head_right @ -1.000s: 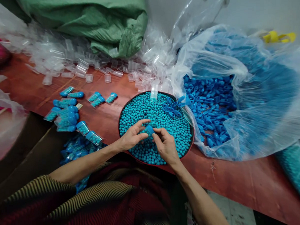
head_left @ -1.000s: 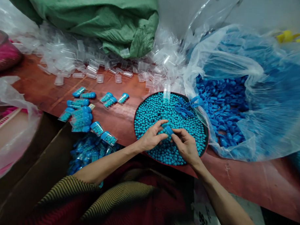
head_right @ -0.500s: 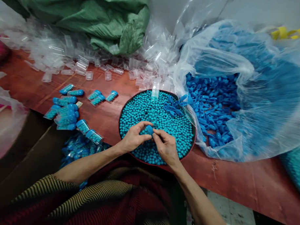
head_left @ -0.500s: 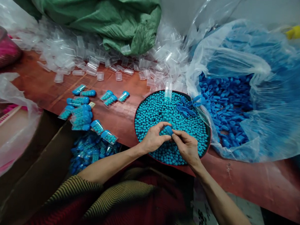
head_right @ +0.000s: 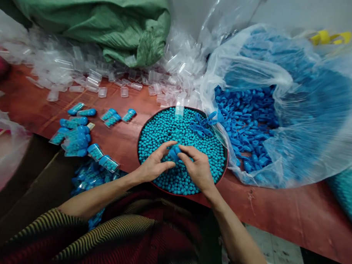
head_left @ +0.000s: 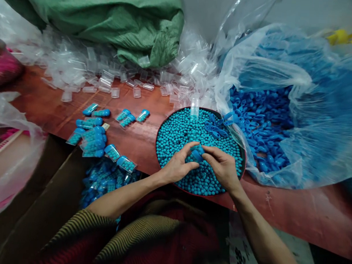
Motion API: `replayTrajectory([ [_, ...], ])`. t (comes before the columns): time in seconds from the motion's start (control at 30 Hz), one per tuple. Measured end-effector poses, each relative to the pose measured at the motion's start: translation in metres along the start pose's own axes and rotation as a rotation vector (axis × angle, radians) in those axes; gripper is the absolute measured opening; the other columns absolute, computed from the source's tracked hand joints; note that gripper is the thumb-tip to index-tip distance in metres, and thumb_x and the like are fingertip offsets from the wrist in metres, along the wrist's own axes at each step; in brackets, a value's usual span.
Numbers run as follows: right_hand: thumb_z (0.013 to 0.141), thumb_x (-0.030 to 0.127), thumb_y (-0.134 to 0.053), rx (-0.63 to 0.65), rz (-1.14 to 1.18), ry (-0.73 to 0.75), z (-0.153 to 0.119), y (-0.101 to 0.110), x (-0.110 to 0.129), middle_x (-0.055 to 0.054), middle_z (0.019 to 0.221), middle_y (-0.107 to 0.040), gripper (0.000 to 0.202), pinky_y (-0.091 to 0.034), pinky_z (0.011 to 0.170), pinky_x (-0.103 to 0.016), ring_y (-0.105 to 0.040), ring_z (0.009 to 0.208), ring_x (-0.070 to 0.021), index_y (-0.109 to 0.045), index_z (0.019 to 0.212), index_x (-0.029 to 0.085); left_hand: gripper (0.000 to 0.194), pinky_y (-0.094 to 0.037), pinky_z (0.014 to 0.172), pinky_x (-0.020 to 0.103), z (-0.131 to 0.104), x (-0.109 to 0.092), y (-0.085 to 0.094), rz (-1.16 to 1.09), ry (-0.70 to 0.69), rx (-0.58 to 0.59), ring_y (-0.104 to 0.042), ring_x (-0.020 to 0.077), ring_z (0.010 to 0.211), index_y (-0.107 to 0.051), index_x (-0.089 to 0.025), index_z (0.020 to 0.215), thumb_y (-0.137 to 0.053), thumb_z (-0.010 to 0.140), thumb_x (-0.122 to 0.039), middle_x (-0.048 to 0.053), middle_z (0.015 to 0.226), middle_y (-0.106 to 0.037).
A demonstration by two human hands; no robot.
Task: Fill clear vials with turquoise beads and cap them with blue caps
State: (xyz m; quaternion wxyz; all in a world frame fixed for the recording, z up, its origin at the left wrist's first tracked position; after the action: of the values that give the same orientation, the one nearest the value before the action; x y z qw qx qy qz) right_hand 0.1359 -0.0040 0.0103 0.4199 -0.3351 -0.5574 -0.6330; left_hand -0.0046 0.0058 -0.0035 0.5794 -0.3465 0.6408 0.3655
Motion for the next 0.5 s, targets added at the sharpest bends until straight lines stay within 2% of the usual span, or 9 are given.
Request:
replayTrajectory([
  [0.03,0.084,0.041,-0.058,0.027,-0.077,0.061,-0.003,-0.005,0.005,-0.008,0.106,-0.069,0.032,-0.053,0.087,-0.04,-0.065,0.098,-0.0231,-0.064,0.111,0.023,0.055,-0.04,0.099,0.035,0.0,-0.002,0.0,-0.016,-0.028,-0.013,-0.052,0.0207,0.112,-0.043,-0.022,0.129,-0.059,0.076,-0.018,0.005,0.126,-0.055],
  [0.1,0.079,0.047,-0.062,0.093,-0.2,0.155,-0.01,-0.016,0.011,-0.013,0.123,-0.06,0.058,-0.049,0.094,-0.044,-0.058,0.113,-0.0277,-0.05,0.13,0.021,0.054,-0.038,0.102,0.035,0.001,-0.004,0.001,-0.044,-0.056,-0.027,-0.05,0.021,0.116,-0.043,-0.022,0.131,-0.056,0.079,-0.02,0.005,0.131,-0.052],
  [0.17,0.07,0.052,-0.07,0.137,-0.282,0.201,-0.017,-0.026,0.011,-0.018,0.132,-0.052,0.089,-0.049,0.094,-0.046,-0.054,0.119,-0.0313,-0.032,0.142,0.017,0.053,-0.04,0.099,0.034,0.001,-0.003,0.001,-0.065,-0.05,-0.006,-0.052,0.0198,0.11,-0.042,-0.02,0.131,-0.053,0.079,-0.021,0.006,0.128,-0.053],
  [0.2,0.067,0.053,-0.073,0.138,-0.314,0.21,-0.019,-0.029,0.01,-0.019,0.132,-0.051,0.097,-0.05,0.093,-0.046,-0.053,0.119,-0.0322,-0.026,0.143,0.015,0.053,-0.041,0.097,0.034,0.0,-0.002,0.001,-0.07,-0.041,0.014,-0.053,0.0188,0.106,-0.041,-0.02,0.131,-0.053,0.079,-0.021,0.006,0.124,-0.054],
  [0.3,0.069,0.048,-0.072,0.069,-0.39,0.217,-0.024,-0.034,0.009,-0.018,0.125,-0.054,0.092,-0.053,0.087,-0.045,-0.059,0.111,-0.0317,-0.025,0.142,0.016,0.048,-0.045,0.086,0.03,-0.001,-0.002,0.0,-0.082,-0.011,0.05,-0.055,0.0155,0.09,-0.044,-0.018,0.125,-0.054,0.079,-0.022,0.004,0.106,-0.058],
  [0.4,0.072,0.044,-0.067,-0.046,-0.435,0.262,-0.025,-0.034,0.013,-0.018,0.117,-0.058,0.08,-0.056,0.077,-0.042,-0.063,0.101,-0.031,-0.029,0.137,0.016,0.035,-0.045,0.077,0.026,-0.003,-0.003,-0.002,-0.137,0.037,0.002,-0.054,0.0133,0.08,-0.048,-0.018,0.113,-0.054,0.079,-0.024,0.001,0.09,-0.057],
  [0.5,0.071,0.043,-0.065,-0.055,-0.445,0.327,-0.024,-0.037,0.015,-0.016,0.106,-0.06,0.076,-0.057,0.066,-0.039,-0.065,0.09,-0.0293,-0.032,0.133,0.014,0.026,-0.043,0.069,0.023,-0.006,-0.001,-0.006,-0.243,0.093,-0.05,-0.051,0.0105,0.07,-0.046,-0.018,0.103,-0.053,0.079,-0.024,-0.002,0.079,-0.054],
])
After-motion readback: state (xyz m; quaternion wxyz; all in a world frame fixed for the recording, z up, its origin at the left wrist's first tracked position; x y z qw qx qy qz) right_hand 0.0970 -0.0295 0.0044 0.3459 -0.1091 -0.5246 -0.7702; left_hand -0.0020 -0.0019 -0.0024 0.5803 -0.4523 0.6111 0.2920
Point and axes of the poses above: each hand's wrist, its own z-axis towards the middle knuckle, its own y-axis out of the back of the hand, x = y × z, the point moved 6 cm from there along z, towards the middle knuckle
